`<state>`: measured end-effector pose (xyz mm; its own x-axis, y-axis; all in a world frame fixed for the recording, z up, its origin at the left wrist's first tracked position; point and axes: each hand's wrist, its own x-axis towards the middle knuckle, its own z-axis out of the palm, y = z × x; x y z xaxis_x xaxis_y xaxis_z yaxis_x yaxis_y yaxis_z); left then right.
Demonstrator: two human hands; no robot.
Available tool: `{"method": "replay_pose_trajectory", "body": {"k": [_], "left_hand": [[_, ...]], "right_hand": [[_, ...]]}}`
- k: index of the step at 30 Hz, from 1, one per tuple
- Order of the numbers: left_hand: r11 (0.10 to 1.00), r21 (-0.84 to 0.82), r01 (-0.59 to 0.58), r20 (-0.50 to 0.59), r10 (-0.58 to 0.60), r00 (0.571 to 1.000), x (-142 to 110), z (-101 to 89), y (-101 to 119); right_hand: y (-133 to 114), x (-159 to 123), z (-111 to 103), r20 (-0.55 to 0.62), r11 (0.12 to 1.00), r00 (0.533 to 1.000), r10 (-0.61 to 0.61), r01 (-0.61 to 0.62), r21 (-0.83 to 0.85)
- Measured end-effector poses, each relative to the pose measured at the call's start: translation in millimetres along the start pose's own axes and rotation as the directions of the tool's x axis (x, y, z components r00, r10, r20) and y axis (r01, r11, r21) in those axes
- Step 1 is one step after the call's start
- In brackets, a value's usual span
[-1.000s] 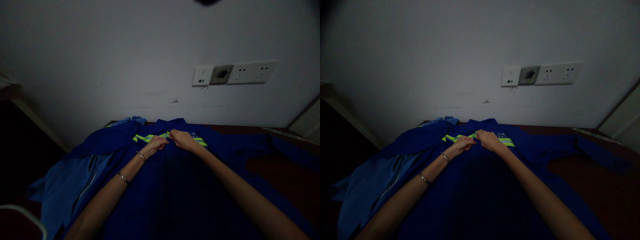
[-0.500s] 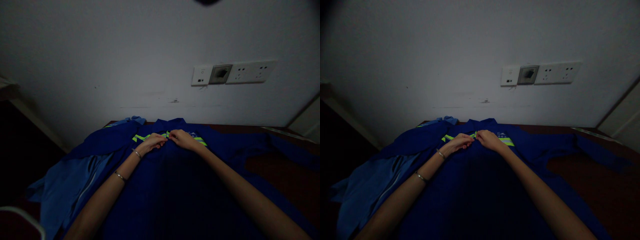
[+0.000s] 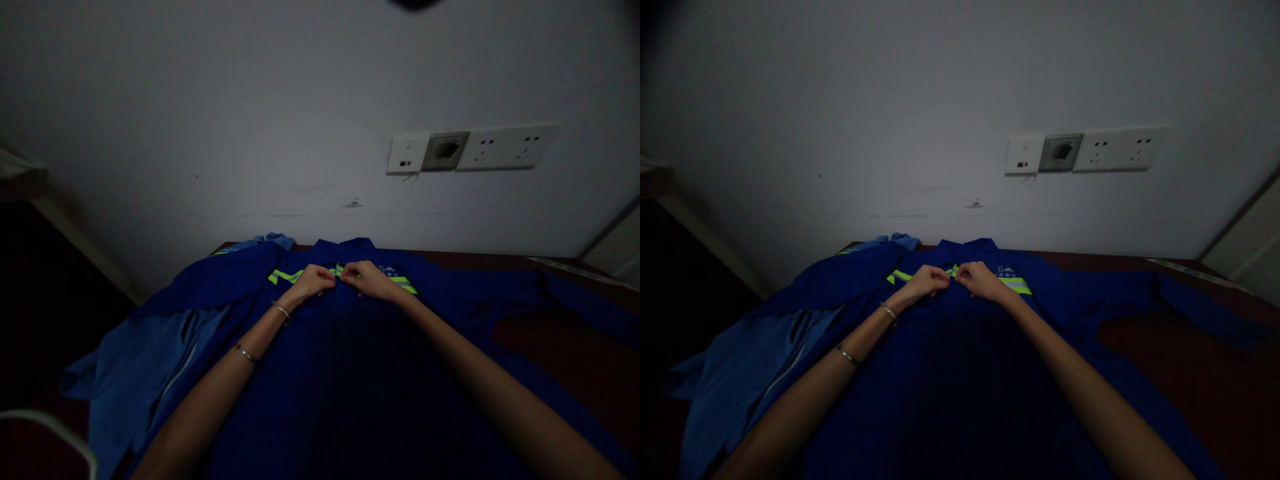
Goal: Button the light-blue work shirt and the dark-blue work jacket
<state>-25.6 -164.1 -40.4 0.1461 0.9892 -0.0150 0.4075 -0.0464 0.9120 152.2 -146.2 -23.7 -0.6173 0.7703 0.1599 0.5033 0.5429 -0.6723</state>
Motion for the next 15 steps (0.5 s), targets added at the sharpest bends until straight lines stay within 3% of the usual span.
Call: {"method": "replay_pose_trajectory", "body": {"k": [7, 15], "left_hand": [[0.998, 0.065, 0.017, -0.043, -0.014, 0.999, -2, 4.8, 5], [0.998, 0.067, -0.007, -0.053, 0.01, 0.999, -6, 6.9, 7]], "right_hand": [[-4, 2, -1, -0.019, 0.996, 0.999, 0.047, -0.048, -0.07], [-25, 2, 13, -0.131, 0.86, 0.984, 0.12, -0.168, -0.482]]}}
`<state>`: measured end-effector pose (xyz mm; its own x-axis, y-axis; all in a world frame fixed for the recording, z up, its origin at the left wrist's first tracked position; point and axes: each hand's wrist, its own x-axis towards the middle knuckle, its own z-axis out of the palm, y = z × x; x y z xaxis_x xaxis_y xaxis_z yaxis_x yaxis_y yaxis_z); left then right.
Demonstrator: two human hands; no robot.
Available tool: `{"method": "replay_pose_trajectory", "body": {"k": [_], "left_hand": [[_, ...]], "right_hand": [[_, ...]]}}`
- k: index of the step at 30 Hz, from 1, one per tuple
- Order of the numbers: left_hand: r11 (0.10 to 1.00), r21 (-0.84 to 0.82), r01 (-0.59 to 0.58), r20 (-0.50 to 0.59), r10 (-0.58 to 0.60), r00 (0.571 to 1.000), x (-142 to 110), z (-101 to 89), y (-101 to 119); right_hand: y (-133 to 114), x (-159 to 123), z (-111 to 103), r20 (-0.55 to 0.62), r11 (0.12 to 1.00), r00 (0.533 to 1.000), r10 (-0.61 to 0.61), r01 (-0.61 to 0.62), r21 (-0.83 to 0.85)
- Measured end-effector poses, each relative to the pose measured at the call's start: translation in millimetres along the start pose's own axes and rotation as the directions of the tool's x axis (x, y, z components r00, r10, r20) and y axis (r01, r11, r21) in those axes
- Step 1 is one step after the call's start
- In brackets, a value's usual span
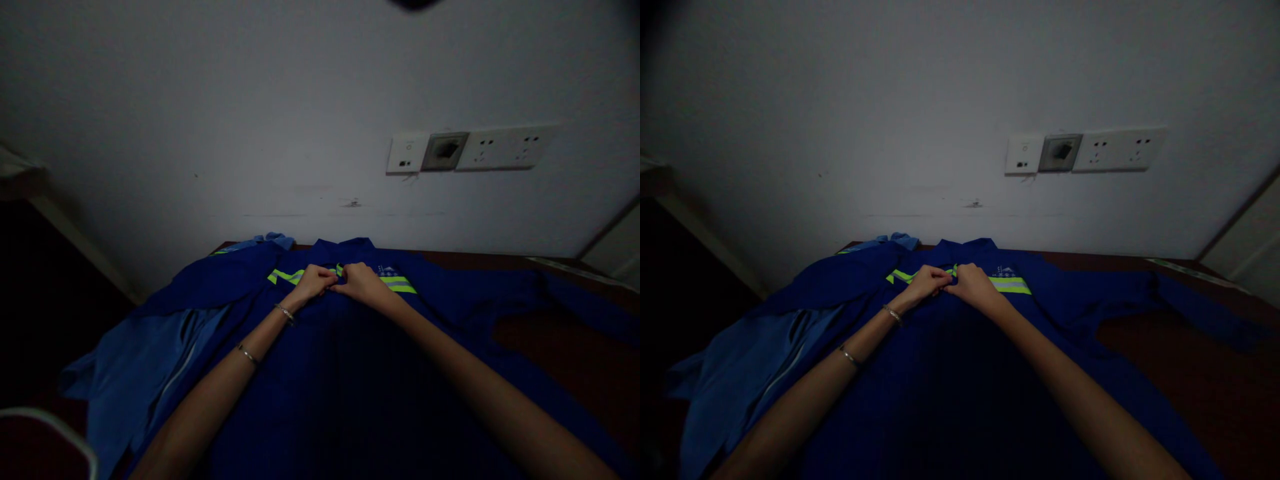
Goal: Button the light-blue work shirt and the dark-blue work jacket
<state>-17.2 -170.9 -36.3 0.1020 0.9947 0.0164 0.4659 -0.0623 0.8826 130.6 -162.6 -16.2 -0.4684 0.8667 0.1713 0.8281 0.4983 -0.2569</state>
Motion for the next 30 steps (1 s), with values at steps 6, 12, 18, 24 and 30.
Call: {"method": "replay_pose_trajectory", "body": {"k": [6, 12, 18, 24, 30], "left_hand": [[1.0, 0.019, 0.021, -0.005, -0.021, 1.0, 3, 4.8, -4], [0.996, 0.068, 0.05, 0.04, -0.053, 0.998, 2, -2.4, -3], [0.994, 0.074, -0.079, 0.124, 0.069, 0.99, 3, -0.1, -8], [0.953, 0.152, -0.261, 0.047, 0.257, 0.965, 7, 12.1, -18], [0.925, 0.244, -0.29, 0.024, 0.293, 0.956, 9, 12.2, -25]], "right_hand": [[-1, -3, 3, 0.016, 0.999, 0.999, 0.032, -0.032, -0.016], [14, 6, 3, 0.131, 0.967, 0.986, 0.101, -0.128, 0.22], [20, 7, -4, 0.24, 0.897, 0.96, 0.146, -0.231, 0.376], [27, 8, -7, 0.274, 0.858, 0.951, 0.14, -0.255, 0.447], [32, 12, -2, 0.283, 0.817, 0.945, 0.162, -0.289, 0.499]]}}
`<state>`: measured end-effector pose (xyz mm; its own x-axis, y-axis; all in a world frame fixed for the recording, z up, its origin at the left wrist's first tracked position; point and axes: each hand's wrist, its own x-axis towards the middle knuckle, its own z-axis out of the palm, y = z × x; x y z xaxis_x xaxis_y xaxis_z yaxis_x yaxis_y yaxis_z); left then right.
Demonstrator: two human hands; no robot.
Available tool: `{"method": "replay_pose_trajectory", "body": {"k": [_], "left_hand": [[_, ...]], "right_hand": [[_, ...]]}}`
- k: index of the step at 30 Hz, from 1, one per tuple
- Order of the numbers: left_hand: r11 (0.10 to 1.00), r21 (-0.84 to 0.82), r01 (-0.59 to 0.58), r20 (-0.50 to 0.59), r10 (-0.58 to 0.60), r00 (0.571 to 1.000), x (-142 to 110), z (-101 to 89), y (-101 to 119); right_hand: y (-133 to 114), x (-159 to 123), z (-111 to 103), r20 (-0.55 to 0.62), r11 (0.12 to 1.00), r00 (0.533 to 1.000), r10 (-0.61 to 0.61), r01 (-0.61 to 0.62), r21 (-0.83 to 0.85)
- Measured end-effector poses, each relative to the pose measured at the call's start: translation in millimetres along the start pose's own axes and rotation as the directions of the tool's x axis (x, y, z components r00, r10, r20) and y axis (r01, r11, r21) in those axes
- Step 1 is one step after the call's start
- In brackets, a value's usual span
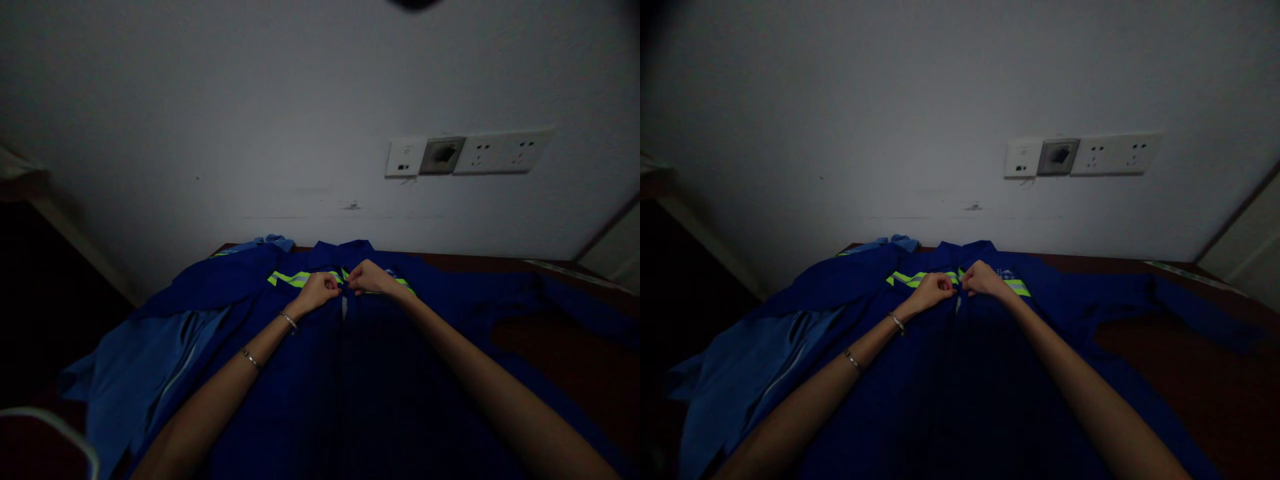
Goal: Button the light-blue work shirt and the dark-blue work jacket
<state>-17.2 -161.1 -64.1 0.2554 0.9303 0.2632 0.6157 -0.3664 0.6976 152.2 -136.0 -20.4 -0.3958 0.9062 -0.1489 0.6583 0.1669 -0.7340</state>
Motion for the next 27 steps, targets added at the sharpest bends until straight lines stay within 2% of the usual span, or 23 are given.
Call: {"method": "replay_pose_trajectory", "body": {"k": [4, 9, 14, 18, 23, 25, 27], "left_hand": [[1.0, -0.02, -0.008, -0.04, 0.007, 0.999, 0, -1.2, -1], [0.995, -0.097, 0.034, -0.01, -0.035, 0.999, 1, -1.1, 0], [0.955, -0.207, 0.211, 0.028, -0.21, 0.977, 2, -11.3, 6], [0.929, -0.18, 0.325, 0.053, -0.321, 0.946, 0, -15.9, 1], [0.953, -0.15, 0.263, 0.077, -0.254, 0.964, 1, -10.2, -4], [0.965, -0.123, 0.233, 0.064, -0.226, 0.972, 1, -10.9, 6], [0.967, -0.092, 0.239, 0.108, -0.229, 0.967, -1, -14.2, 21]], "right_hand": [[-4, -2, -1, 0.006, 0.999, 0.999, 0.033, -0.033, 0.008], [-8, -6, -2, 0.01, 0.999, 0.999, 0.034, -0.034, 0.008], [-6, -7, -6, -0.001, 1.0, 1.0, -0.009, 0.009, -0.024], [-8, -8, -11, -0.018, 1.0, 1.0, -0.008, 0.008, -0.004], [-13, -12, -12, -0.072, 0.998, 0.996, -0.052, 0.05, -0.037], [-14, -13, -13, -0.079, 0.994, 0.993, -0.086, 0.079, -0.08], [-15, -15, -14, -0.077, 0.986, 0.99, -0.122, 0.111, -0.125]]}}
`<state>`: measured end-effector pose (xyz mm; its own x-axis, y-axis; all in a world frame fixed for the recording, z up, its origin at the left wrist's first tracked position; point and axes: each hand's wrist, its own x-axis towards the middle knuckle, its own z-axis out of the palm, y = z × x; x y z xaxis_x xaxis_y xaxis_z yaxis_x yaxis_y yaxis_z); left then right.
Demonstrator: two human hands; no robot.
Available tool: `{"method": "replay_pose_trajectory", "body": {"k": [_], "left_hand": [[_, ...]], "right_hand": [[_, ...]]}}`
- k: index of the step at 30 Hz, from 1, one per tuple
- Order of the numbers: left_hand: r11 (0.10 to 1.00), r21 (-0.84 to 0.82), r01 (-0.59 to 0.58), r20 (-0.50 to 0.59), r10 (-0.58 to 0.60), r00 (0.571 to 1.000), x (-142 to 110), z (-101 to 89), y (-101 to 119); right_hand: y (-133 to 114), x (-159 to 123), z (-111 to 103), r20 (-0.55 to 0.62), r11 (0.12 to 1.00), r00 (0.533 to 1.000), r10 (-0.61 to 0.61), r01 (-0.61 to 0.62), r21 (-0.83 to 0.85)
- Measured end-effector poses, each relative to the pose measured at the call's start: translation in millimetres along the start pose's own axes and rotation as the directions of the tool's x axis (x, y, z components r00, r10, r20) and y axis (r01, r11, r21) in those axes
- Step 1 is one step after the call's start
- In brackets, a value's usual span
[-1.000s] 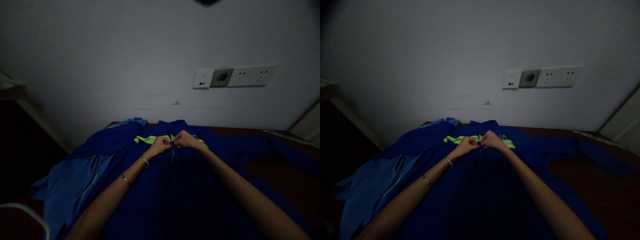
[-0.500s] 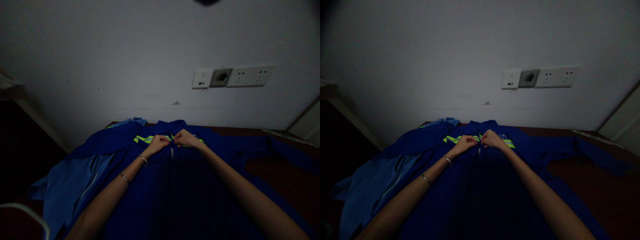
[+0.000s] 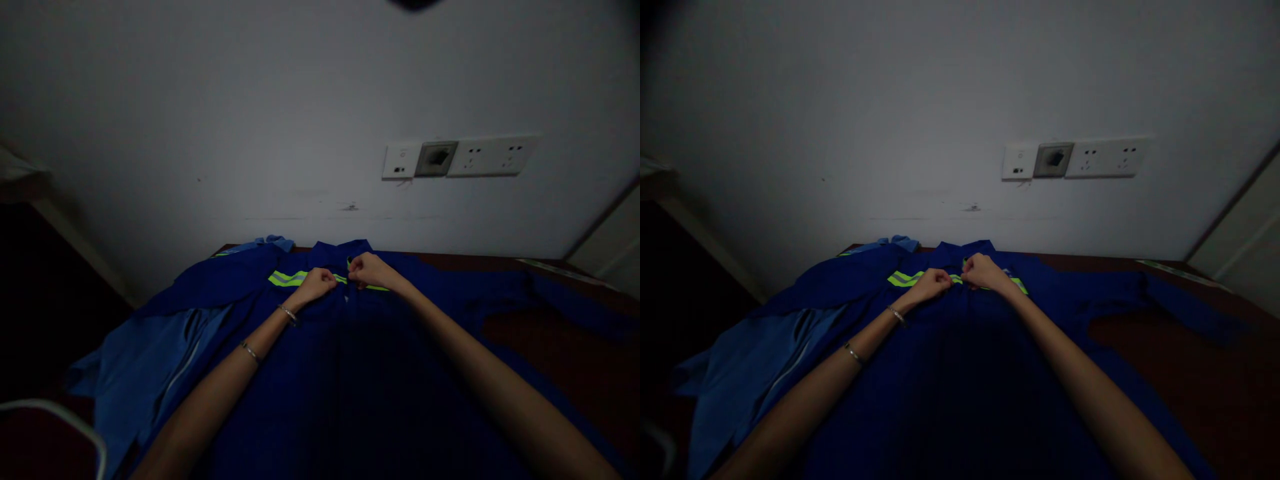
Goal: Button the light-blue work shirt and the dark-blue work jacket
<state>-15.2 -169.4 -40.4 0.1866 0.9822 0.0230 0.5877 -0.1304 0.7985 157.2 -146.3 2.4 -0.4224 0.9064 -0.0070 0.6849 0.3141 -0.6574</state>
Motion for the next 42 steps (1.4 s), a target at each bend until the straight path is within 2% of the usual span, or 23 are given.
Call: {"method": "replay_pose_trajectory", "body": {"k": [2, 5, 8, 13, 18, 23, 30, 35, 42], "left_hand": [[1.0, 0.001, 0.02, 0.133, -0.02, 0.991, -9, -1.1, 14], [0.999, -0.016, 0.031, 0.352, -0.023, 0.936, -27, 0.7, 23], [0.998, -0.026, 0.06, 0.415, -0.044, 0.909, -43, 6.1, 17], [0.949, -0.239, 0.206, 0.35, -0.114, 0.93, -63, 13.1, 1], [0.945, -0.285, 0.16, 0.288, -0.075, 0.955, -82, 19.3, -1], [0.935, -0.31, 0.175, 0.157, -0.131, 0.979, -94, 26.8, -2], [0.95, -0.272, 0.154, 0.152, -0.116, 0.982, -105, 31.3, -6], [0.959, -0.218, 0.184, 0.128, -0.159, 0.979, -108, 31.8, -3], [0.945, -0.278, 0.171, 0.151, -0.133, 0.98, -110, 29.9, -5]], "right_hand": [[-3, -3, -3, -0.014, 0.998, 0.999, -0.03, 0.029, -0.052], [-10, -12, -7, -0.064, 0.985, 0.995, -0.073, 0.062, -0.159], [-22, -25, -6, -0.087, 0.961, 0.988, -0.125, 0.099, -0.259], [-36, -55, 5, -0.082, 0.925, 0.977, -0.198, 0.158, -0.345], [-31, -82, 23, 0.071, 0.923, 0.969, -0.237, 0.247, -0.296], [-10, -91, 45, 0.269, 0.996, 0.961, -0.068, 0.081, -0.036], [0, -92, 61, 0.235, 0.986, 0.964, -0.122, 0.09, 0.143], [0, -90, 64, 0.251, 0.987, 0.96, -0.121, 0.089, 0.135], [1, -86, 58, 0.283, 0.977, 0.95, -0.132, 0.076, 0.2]]}}
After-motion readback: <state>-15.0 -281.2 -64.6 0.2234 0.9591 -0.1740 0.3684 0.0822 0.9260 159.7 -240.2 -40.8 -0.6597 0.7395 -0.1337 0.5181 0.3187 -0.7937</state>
